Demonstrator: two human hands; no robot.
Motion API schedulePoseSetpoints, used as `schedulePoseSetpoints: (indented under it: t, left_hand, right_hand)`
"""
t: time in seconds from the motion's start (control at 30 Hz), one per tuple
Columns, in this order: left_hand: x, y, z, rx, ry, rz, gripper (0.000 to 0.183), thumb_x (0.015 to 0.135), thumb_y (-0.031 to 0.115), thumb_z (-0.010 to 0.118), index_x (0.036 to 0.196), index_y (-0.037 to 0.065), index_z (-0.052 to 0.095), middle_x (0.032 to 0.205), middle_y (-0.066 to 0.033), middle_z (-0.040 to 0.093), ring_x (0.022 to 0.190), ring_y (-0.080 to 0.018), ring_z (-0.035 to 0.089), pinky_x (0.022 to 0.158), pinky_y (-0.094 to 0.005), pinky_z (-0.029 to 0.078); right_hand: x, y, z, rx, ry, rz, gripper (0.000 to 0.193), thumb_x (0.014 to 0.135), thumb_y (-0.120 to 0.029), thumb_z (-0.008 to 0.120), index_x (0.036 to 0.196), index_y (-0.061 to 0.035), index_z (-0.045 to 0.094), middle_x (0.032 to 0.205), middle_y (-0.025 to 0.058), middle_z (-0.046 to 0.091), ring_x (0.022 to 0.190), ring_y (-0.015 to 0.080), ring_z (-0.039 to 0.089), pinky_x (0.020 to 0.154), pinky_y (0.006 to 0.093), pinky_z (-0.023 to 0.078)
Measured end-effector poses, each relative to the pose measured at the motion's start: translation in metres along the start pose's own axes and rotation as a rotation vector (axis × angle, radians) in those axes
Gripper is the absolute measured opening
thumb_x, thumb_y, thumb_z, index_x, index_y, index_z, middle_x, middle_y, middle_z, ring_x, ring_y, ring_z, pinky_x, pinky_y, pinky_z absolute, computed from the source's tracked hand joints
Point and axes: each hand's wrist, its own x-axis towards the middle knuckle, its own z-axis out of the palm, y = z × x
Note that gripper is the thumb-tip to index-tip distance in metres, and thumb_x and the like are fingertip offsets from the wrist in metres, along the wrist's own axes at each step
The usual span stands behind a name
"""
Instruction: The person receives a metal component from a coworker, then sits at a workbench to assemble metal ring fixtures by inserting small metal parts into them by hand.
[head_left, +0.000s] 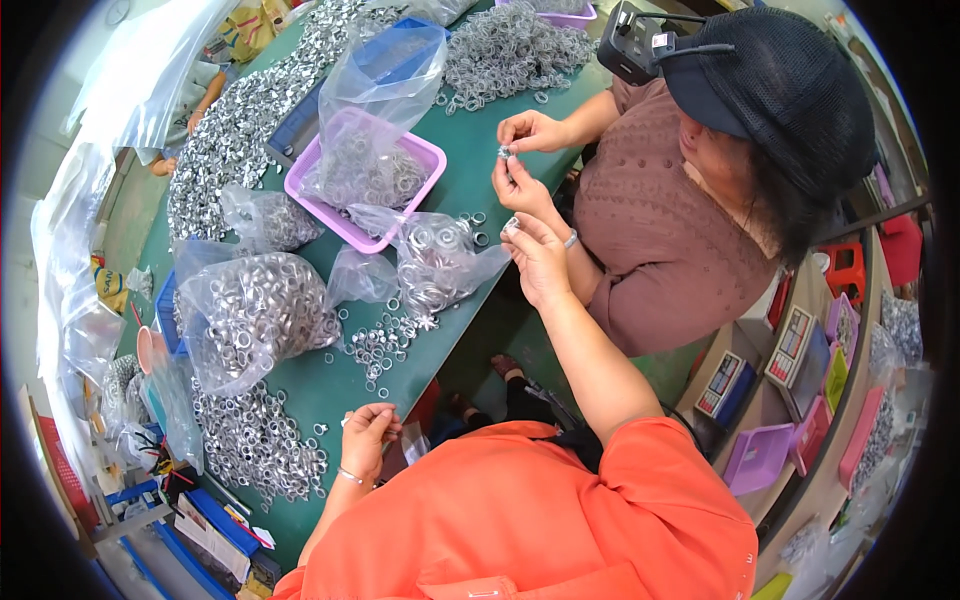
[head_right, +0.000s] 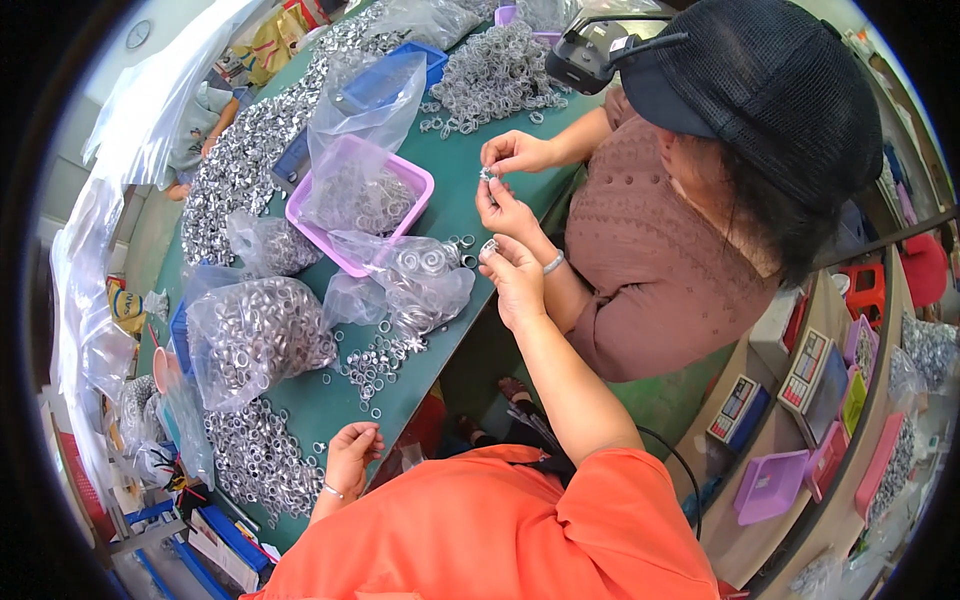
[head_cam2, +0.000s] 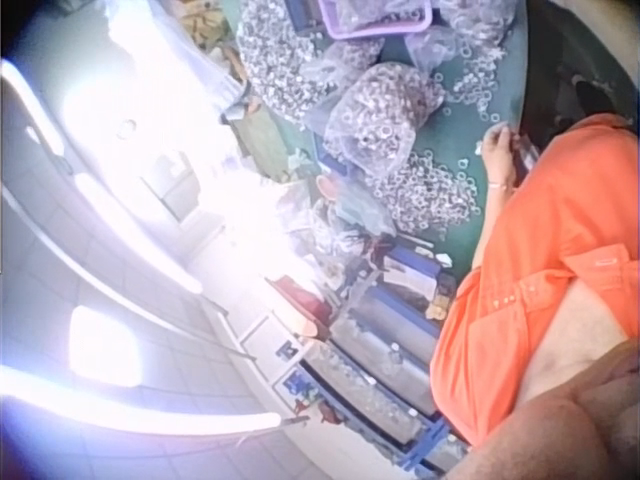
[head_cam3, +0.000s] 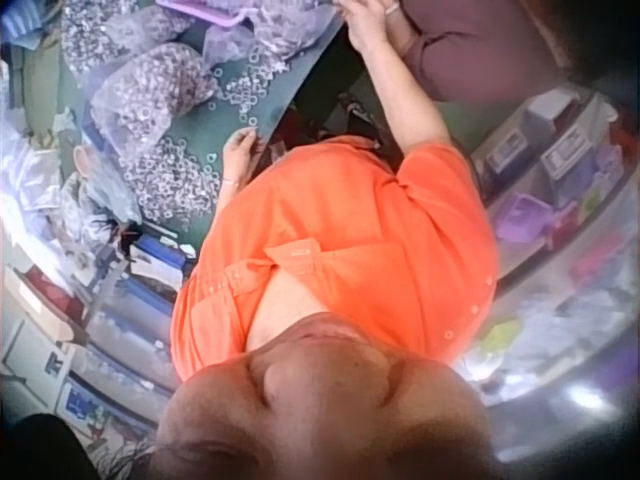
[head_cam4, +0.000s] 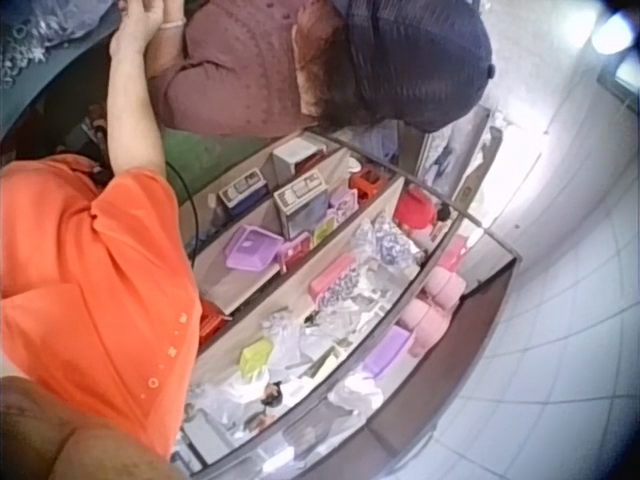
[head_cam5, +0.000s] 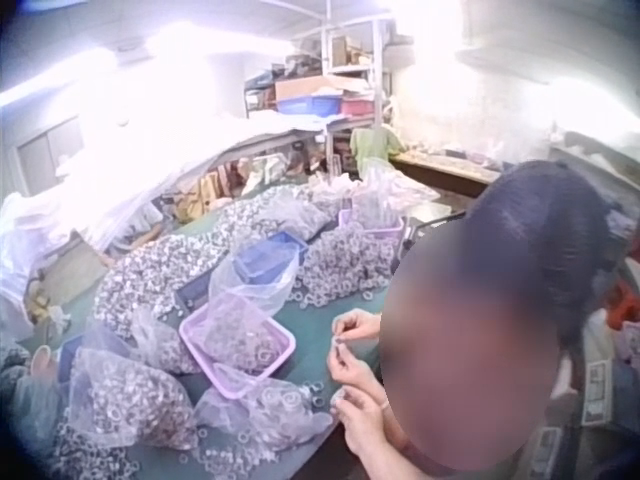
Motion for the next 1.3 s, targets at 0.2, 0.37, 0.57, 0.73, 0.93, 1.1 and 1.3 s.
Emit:
schedulePoseSetpoints:
  t: [0.2,0.37,0.57,0.73,0.93,1.1,1.3]
  left_hand:
    - [0.003,0.000,0.001,0.019,0.011,0.027,0.014,0.093,0.010,0.057,0.101,0.000,0.063,0.084,-0.0050,0.064,0.069,-0.0112,0.061,0.061,-0.0227,0.048]
    - [0.003,0.001,0.000,0.010,0.005,0.036,0.014,0.092,0.010,0.057,0.099,-0.001,0.063,0.083,-0.0058,0.064,0.069,-0.0119,0.061,0.061,-0.0232,0.049]
    - [0.004,0.002,-0.001,0.001,0.022,0.037,0.014,0.092,0.008,0.056,0.099,-0.002,0.063,0.083,-0.0063,0.064,0.069,-0.0124,0.062,0.060,-0.0235,0.049]
    - [0.006,0.001,-0.002,-0.001,0.005,0.013,0.012,0.092,0.010,0.057,0.100,0.002,0.062,0.086,-0.0050,0.063,0.074,-0.0129,0.060,0.064,-0.0247,0.048]
    - [0.008,-0.004,-0.002,-0.051,0.015,-0.001,0.012,0.093,0.010,0.057,0.101,0.002,0.062,0.086,-0.0051,0.064,0.073,-0.0126,0.060,0.064,-0.0248,0.048]
    - [0.009,-0.006,-0.001,-0.062,0.015,0.002,0.014,0.092,0.010,0.057,0.103,0.001,0.061,0.087,-0.0051,0.064,0.073,-0.0114,0.061,0.062,-0.0228,0.047]
    - [0.009,-0.008,0.000,-0.041,0.021,-0.009,0.013,0.093,0.011,0.057,0.102,0.002,0.061,0.087,-0.0046,0.064,0.073,-0.0109,0.061,0.062,-0.0225,0.047]
  right_hand:
    - [0.002,-0.011,0.016,-0.201,0.125,-0.124,0.032,0.082,-0.001,0.069,0.110,-0.0011,0.054,0.095,0.0049,0.059,0.079,0.0133,0.060,0.061,0.0250,0.050]
    - [0.008,-0.004,0.010,-0.195,0.058,-0.121,0.023,0.085,-0.007,0.069,0.105,-0.0057,0.057,0.092,0.0026,0.063,0.077,0.0125,0.062,0.063,0.0253,0.051]
    - [0.013,-0.006,0.015,-0.197,0.056,-0.109,0.018,0.089,-0.012,0.066,0.104,-0.0060,0.057,0.089,0.0025,0.063,0.076,0.0121,0.063,0.062,0.0247,0.051]
    - [0.018,-0.007,0.013,-0.137,0.065,-0.042,0.017,0.095,-0.021,0.058,0.102,-0.0060,0.055,0.086,0.0043,0.064,0.072,0.0137,0.064,0.061,0.0265,0.052]
    - [0.021,-0.008,0.013,-0.118,0.011,0.023,0.021,0.096,-0.022,0.055,0.105,-0.0031,0.052,0.093,0.0067,0.062,0.071,0.0133,0.063,0.058,0.0251,0.052]
    - [0.022,-0.006,0.018,-0.272,-0.006,-0.198,0.027,0.086,0.006,0.060,0.110,-0.0007,0.052,0.094,0.0057,0.061,0.083,0.0125,0.060,0.070,0.0233,0.051]
    - [0.021,-0.006,0.016,-0.237,-0.006,-0.204,0.032,0.084,0.004,0.064,0.114,-0.0006,0.054,0.097,0.0050,0.061,0.087,0.0140,0.060,0.075,0.0258,0.052]
